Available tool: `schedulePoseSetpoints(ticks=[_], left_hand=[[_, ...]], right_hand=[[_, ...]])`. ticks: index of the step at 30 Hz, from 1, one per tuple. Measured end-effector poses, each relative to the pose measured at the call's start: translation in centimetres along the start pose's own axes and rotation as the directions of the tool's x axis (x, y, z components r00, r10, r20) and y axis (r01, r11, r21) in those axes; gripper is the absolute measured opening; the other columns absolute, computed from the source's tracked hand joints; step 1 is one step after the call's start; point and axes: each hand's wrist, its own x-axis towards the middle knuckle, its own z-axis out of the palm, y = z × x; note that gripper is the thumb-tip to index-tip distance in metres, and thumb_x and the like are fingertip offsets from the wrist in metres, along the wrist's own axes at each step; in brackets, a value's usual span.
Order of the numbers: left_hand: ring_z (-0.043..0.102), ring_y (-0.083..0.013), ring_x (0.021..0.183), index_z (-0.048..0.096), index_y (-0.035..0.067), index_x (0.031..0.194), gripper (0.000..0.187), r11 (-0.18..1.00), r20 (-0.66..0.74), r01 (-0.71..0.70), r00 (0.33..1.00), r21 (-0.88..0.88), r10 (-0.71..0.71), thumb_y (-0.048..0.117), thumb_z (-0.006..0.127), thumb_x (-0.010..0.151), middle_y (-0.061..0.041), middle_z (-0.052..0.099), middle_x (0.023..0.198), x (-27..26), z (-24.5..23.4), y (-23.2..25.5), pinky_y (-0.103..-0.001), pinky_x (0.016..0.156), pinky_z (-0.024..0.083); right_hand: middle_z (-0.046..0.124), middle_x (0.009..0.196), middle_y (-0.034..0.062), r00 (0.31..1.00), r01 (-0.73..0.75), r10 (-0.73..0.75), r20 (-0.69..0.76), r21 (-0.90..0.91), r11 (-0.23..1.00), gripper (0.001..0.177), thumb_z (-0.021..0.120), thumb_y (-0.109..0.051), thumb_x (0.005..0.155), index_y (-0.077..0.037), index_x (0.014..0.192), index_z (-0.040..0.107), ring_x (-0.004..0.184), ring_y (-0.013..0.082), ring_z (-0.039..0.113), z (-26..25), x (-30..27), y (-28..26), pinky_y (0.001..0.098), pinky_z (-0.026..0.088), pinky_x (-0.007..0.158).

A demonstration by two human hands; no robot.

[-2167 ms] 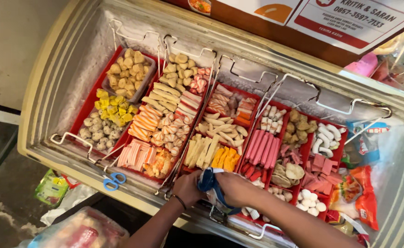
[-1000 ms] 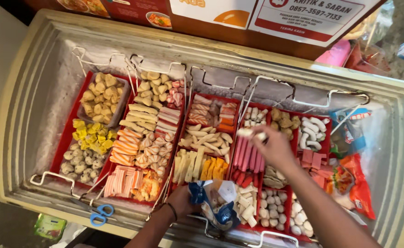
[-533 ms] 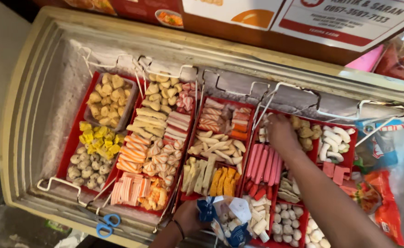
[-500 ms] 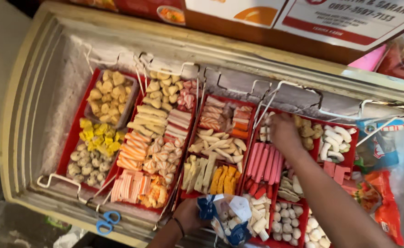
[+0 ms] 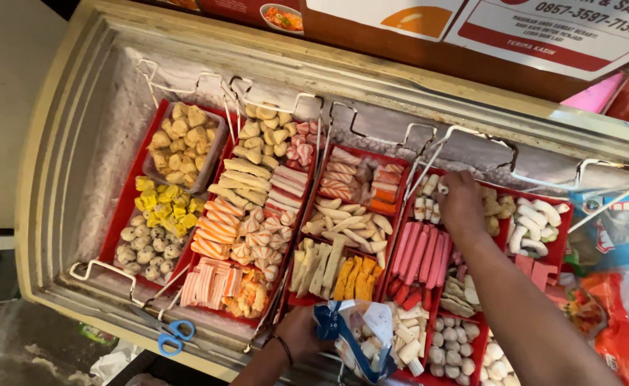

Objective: The person opens a chest freezer and selects various frozen food items, including dumplings and meatballs. They use scissors to cut open packages and transfer the contents into a plastic bag. The person continues to add more items to the bag from the freezer.

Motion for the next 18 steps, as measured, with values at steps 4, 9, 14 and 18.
schedulePoseSetpoints(ticks=[4,9,14,18], left_hand=[[0.075,-0.0294,0.088,0.074,0.014,0.104,0.044,0.997,-0.043,-0.001,0.999,0.076,0.004,0.033,0.091,0.067,-0.009,0.078,0.091,0.2,-0.2,0.2,-0.038,0.075,0.059],[0.077,-0.0274,0.088,0.073,0.017,0.107,0.044,0.999,-0.005,0.035,0.999,0.024,-0.035,0.034,0.088,0.069,-0.007,0.079,0.093,0.2,-0.2,0.6,-0.037,0.076,0.060],[0.077,-0.0281,0.088,0.075,0.017,0.105,0.043,0.998,-0.039,-0.003,0.999,0.062,0.005,0.031,0.090,0.068,-0.007,0.079,0.093,-0.2,-0.4,1.2,-0.038,0.076,0.060],[0.076,-0.0281,0.087,0.074,0.017,0.106,0.043,1.000,-0.050,-0.014,0.999,0.028,0.016,0.030,0.090,0.068,-0.007,0.079,0.092,-0.2,-0.1,0.9,-0.038,0.076,0.060]], right_hand=[[0.064,0.117,0.0185,0.985,0.162,-0.156,-0.070,0.080,0.984,0.034,0.076,-0.002,0.079,-0.002,0.111,0.065,0.111,0.0443,0.059,0.5,-0.5,0.9,0.0526,0.049,0.095],[0.063,0.127,0.0219,0.980,0.195,-0.200,0.019,0.138,0.971,0.025,0.062,-0.002,0.090,0.001,0.115,0.064,0.114,0.0445,0.058,-0.4,-1.1,1.6,0.0512,0.049,0.091],[0.065,0.119,0.0184,0.950,0.187,-0.166,0.264,-0.054,0.981,0.019,0.057,0.000,0.087,-0.001,0.102,0.068,0.113,0.0394,0.063,0.0,0.2,1.2,0.0487,0.053,0.091],[0.068,0.114,0.0173,0.879,0.333,-0.177,0.443,-0.303,0.893,0.016,0.061,0.000,0.082,-0.002,0.093,0.073,0.117,0.0362,0.063,1.2,1.4,2.3,0.0465,0.054,0.097]])
